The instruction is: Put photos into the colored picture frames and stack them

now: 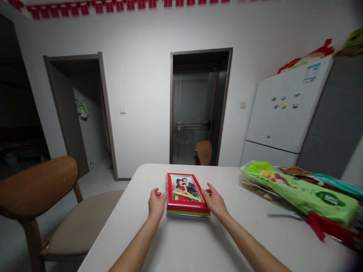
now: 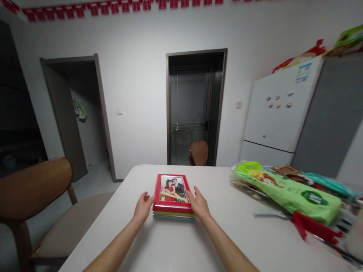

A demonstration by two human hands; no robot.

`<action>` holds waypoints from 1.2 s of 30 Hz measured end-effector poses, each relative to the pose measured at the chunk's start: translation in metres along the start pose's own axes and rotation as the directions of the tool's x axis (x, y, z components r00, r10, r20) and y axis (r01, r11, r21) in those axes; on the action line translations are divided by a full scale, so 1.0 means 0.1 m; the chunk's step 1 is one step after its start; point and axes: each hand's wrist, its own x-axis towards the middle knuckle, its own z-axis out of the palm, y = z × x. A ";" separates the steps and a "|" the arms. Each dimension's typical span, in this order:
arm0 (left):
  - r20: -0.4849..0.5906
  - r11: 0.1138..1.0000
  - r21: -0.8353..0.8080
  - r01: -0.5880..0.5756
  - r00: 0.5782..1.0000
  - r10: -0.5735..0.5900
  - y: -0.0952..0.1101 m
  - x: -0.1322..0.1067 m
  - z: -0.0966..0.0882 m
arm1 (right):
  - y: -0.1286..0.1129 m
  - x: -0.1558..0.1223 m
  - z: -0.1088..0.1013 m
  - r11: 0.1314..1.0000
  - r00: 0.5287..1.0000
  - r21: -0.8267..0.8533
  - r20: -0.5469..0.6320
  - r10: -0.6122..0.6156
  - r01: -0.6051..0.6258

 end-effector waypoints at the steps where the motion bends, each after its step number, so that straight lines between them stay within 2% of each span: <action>1: -0.015 0.999 -0.033 -0.023 1.000 0.023 0.11 -0.01 0.01 | -0.10 -0.03 0.00 1.000 1.000 0.018 -0.022 -0.022 0.022; 3: -0.002 0.990 -0.116 -0.083 0.997 0.083 0.39 -0.10 0.07 | -0.39 -0.18 0.01 0.993 0.998 0.099 -0.023 -0.067 0.068; 5: 0.070 0.969 -0.209 -0.131 0.986 0.149 0.71 -0.28 0.19 | -0.75 -0.41 0.03 0.966 0.991 0.227 0.024 -0.134 0.125; 6: 0.110 0.957 -0.249 -0.147 0.978 0.179 0.86 -0.40 0.25 | -0.93 -0.54 0.03 0.885 0.976 0.445 0.093 -0.195 0.134; 7: 0.179 0.938 -0.309 -0.155 0.959 0.218 0.99 -0.51 0.31 | -1.09 -0.67 0.02 0.785 0.958 0.610 0.144 -0.247 0.110; 8: 0.289 0.897 -0.418 -0.146 0.915 0.283 1.09 -0.63 0.36 | -1.23 -0.79 0.00 0.712 0.946 0.697 0.167 -0.278 0.086; 9: 0.351 0.868 -0.480 -0.131 0.877 0.327 1.17 -0.73 0.40 | -1.33 -0.89 -0.02 0.648 0.939 0.760 0.182 -0.291 0.053; 11: 0.437 0.833 -0.546 -0.091 0.817 0.376 1.21 -0.88 0.43 | -1.41 -1.03 -0.05 0.604 0.937 0.797 0.205 -0.282 0.007; 13: 0.453 0.841 -0.537 -0.060 0.821 0.348 1.15 -0.94 0.43 | -1.37 -1.09 -0.06 0.609 0.940 0.792 0.230 -0.252 -0.030; 17: 0.361 0.836 -0.546 0.059 0.917 0.170 0.88 -0.90 0.41 | -1.13 -1.06 -0.02 0.590 0.960 0.797 0.249 -0.130 -0.127; 19: 0.332 0.835 -0.535 0.127 0.941 0.070 0.77 -0.85 0.39 | -1.02 -1.00 0.01 0.591 0.960 0.781 0.277 -0.035 -0.203; 21: 0.372 0.848 -0.482 0.219 0.928 -0.029 0.69 -0.82 0.35 | -0.92 -0.96 0.03 0.623 0.943 0.730 0.330 0.041 -0.283; 25: 0.507 0.852 -0.315 0.418 0.833 -0.221 0.63 -0.81 0.26 | -0.83 -0.96 0.08 0.719 0.914 0.610 0.397 0.085 -0.332; 27: 0.542 0.846 -0.265 0.462 0.797 -0.266 0.63 -0.83 0.24 | -0.82 -1.00 0.12 0.783 0.909 0.537 0.408 0.087 -0.316; 31: 0.544 0.844 -0.201 0.497 0.773 -0.325 0.58 -0.82 0.23 | -0.78 -0.98 0.22 0.921 0.925 0.333 0.374 0.069 -0.204; 34: 0.495 0.850 -0.146 0.505 0.782 -0.380 0.41 -0.79 0.19 | -0.68 -0.82 0.25 0.991 0.960 0.129 0.279 0.001 -0.039; 36: 0.424 0.857 -0.119 0.501 0.806 -0.412 0.22 -0.77 0.16 | -0.59 -0.70 0.25 0.996 0.972 -0.024 0.222 -0.080 0.087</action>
